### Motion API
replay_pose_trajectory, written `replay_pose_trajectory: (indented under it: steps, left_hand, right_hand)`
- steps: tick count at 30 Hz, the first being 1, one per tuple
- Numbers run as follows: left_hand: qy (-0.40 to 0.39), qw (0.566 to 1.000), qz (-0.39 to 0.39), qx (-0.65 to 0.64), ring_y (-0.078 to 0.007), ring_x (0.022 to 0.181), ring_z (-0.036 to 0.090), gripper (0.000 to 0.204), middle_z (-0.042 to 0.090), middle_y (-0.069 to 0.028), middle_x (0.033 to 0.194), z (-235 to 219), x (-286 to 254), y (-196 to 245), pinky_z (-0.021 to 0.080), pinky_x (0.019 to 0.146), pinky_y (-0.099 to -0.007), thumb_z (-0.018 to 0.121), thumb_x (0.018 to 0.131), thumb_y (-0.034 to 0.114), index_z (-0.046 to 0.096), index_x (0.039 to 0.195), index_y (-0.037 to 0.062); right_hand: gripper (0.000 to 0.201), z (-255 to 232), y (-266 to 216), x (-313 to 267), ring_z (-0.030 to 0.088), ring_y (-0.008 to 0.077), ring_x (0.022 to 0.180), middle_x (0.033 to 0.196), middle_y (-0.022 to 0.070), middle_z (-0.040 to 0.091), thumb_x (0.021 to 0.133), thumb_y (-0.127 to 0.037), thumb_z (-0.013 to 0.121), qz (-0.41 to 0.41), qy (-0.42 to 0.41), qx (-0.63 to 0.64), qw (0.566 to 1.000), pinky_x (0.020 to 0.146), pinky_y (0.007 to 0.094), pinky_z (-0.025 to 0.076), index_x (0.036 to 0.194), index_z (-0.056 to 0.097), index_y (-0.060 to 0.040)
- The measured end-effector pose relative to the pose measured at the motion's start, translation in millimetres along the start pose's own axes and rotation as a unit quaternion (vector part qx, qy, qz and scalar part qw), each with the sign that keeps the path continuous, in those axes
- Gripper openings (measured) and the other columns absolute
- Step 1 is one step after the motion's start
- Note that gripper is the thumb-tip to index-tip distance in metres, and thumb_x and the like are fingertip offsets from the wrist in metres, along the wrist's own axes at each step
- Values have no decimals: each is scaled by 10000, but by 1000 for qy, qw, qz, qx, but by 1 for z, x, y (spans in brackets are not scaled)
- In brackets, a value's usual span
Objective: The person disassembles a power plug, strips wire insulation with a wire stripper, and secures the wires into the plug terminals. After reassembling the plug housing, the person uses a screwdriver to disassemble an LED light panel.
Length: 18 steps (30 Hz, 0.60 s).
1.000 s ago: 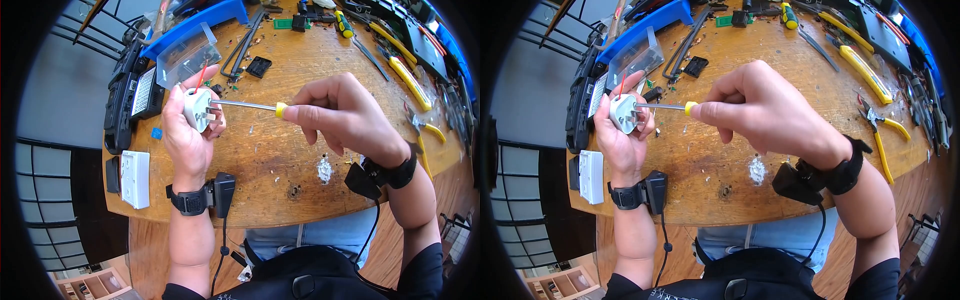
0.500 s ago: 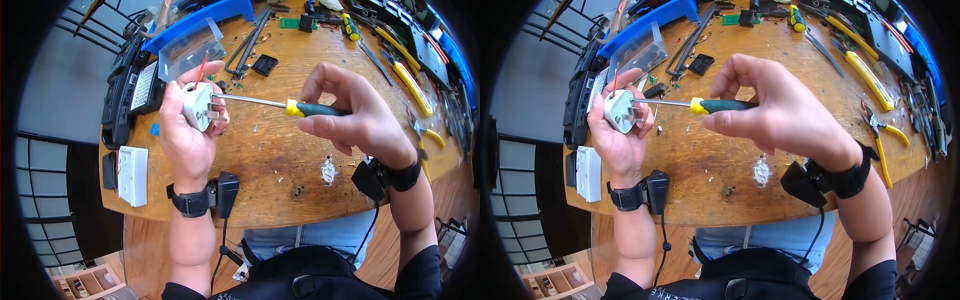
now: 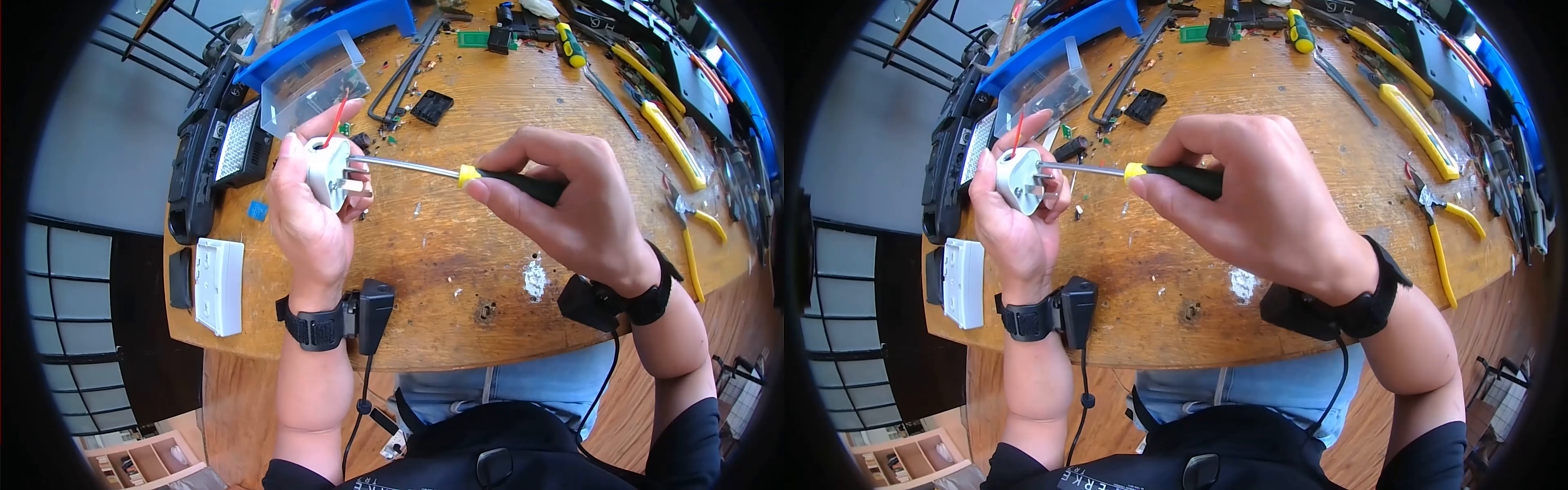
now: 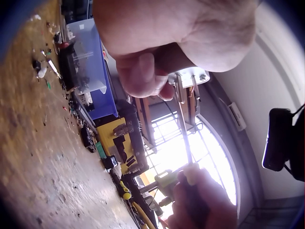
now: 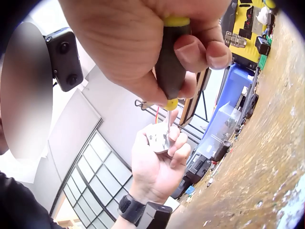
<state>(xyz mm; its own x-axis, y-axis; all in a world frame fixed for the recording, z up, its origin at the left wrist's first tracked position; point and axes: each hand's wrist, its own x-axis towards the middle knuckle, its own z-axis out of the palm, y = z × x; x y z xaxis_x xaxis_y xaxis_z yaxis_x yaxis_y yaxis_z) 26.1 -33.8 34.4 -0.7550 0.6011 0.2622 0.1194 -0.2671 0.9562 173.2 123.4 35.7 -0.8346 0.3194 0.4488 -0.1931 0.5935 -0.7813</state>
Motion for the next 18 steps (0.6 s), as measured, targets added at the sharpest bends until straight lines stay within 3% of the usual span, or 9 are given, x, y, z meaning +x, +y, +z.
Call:
replay_pose_trajectory:
  steps: [1, 3, 4, 5, 7, 12, 14, 17, 18]
  left_hand:
    - [-1, 1000, 0, 11, -49, 543, 460, 551, 545, -20, 706, 0, 0, 1, 349, 440, -170, 246, 959, 403, 539, 1157, -21]
    - [-4, 1000, -1, 6, -52, 537, 460, 549, 543, -19, 700, 2, -1, 2, 348, 440, -172, 248, 958, 402, 541, 1152, -20]
    - [-5, 1000, -2, -1, -54, 532, 459, 547, 541, -19, 693, 3, -1, 2, 346, 440, -174, 250, 957, 402, 542, 1147, -19]
    - [-6, 1000, -2, -1, -54, 532, 459, 547, 541, -19, 693, 2, -1, 2, 346, 440, -174, 250, 957, 402, 542, 1147, -19]
    - [-21, 999, -25, 2, -59, 532, 457, 535, 536, -13, 703, 1, 0, 0, 337, 437, -182, 262, 956, 399, 540, 1143, -17]
    - [-14, 996, -27, -79, -73, 562, 455, 515, 531, -24, 753, 5, 0, 1, 315, 431, -198, 270, 958, 395, 525, 1121, -21]
    - [10, 993, -32, -110, -77, 574, 454, 509, 529, -31, 771, 4, 0, 1, 307, 429, -203, 270, 959, 394, 521, 1111, -22]
    - [-18, 989, -33, -145, -85, 581, 448, 496, 527, -45, 789, 0, 2, 0, 292, 422, -211, 270, 962, 388, 512, 1106, -20]
    - [-30, 986, -39, -161, -90, 556, 413, 498, 506, -49, 796, -1, 3, 0, 286, 423, -215, 264, 960, 381, 504, 1125, -23]
  right_hand:
    - [161, -2, -3, 1, 534, 83, 497, 608, 39, 563, 788, -128, 697, 1, 4, 0, 1000, 456, 219, 411, 825, 629, 14]
    - [292, -10, -12, 6, 549, 137, 448, 557, 63, 577, 824, -239, 666, 218, -86, 146, 961, 417, 266, 407, 775, 623, 45]
    - [337, -15, -12, 7, 494, 77, 390, 571, 37, 567, 849, -270, 639, 288, -124, 206, 927, 346, 214, 351, 752, 611, 52]
    - [337, -17, -10, 7, 494, 77, 390, 571, 37, 567, 849, -270, 639, 288, -123, 207, 927, 346, 214, 351, 752, 611, 52]
    - [326, -18, -7, 8, 434, 52, 340, 580, 39, 563, 853, -272, 635, 354, -141, 292, 877, 303, 195, 313, 747, 606, 36]
    - [298, -14, -5, 8, 428, 56, 358, 623, 45, 576, 813, -262, 673, 337, -155, 296, 880, 320, 204, 324, 818, 594, 24]
    - [271, -15, -6, 6, 482, 71, 436, 675, 50, 592, 786, -217, 685, 260, -129, 214, 933, 399, 202, 378, 849, 589, 28]
    - [252, -20, -10, 8, 491, 18, 558, 766, 24, 594, 796, -174, 682, 177, -126, 151, 964, 428, 174, 378, 926, 562, 5]
    - [249, -20, -9, 7, 520, 29, 601, 784, 27, 604, 792, -134, 691, 146, -106, 148, 973, 499, 180, 405, 952, 568, 12]
